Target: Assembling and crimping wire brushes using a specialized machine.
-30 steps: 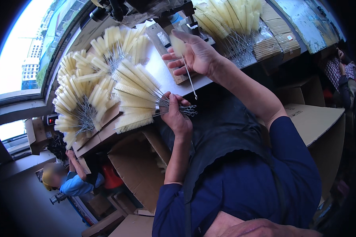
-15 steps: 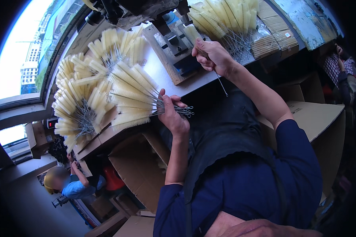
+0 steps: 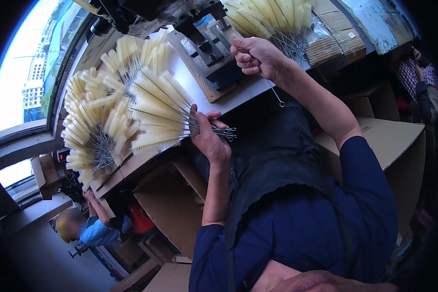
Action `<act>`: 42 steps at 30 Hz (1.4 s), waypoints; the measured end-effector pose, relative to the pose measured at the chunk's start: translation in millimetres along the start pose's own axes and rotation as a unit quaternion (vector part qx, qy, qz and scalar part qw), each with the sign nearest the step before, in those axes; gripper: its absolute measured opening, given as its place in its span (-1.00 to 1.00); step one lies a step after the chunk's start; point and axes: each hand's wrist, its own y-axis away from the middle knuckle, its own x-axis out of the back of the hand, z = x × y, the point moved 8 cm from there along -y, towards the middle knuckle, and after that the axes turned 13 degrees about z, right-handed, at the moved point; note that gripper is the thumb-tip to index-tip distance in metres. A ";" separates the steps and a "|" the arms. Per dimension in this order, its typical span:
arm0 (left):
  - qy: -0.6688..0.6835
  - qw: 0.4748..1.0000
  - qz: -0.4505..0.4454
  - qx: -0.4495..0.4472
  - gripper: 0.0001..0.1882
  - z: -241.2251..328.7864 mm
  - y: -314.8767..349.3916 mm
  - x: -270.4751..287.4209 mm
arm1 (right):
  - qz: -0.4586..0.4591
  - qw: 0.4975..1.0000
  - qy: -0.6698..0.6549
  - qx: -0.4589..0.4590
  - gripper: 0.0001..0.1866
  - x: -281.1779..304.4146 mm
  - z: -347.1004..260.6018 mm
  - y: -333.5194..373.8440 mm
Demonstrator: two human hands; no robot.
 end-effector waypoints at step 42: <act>-0.039 0.993 -0.093 0.056 -0.81 -26.1 35.8 -1.9 | 0.036 0.940 0.165 0.295 -0.55 -51.3 23.8 25.9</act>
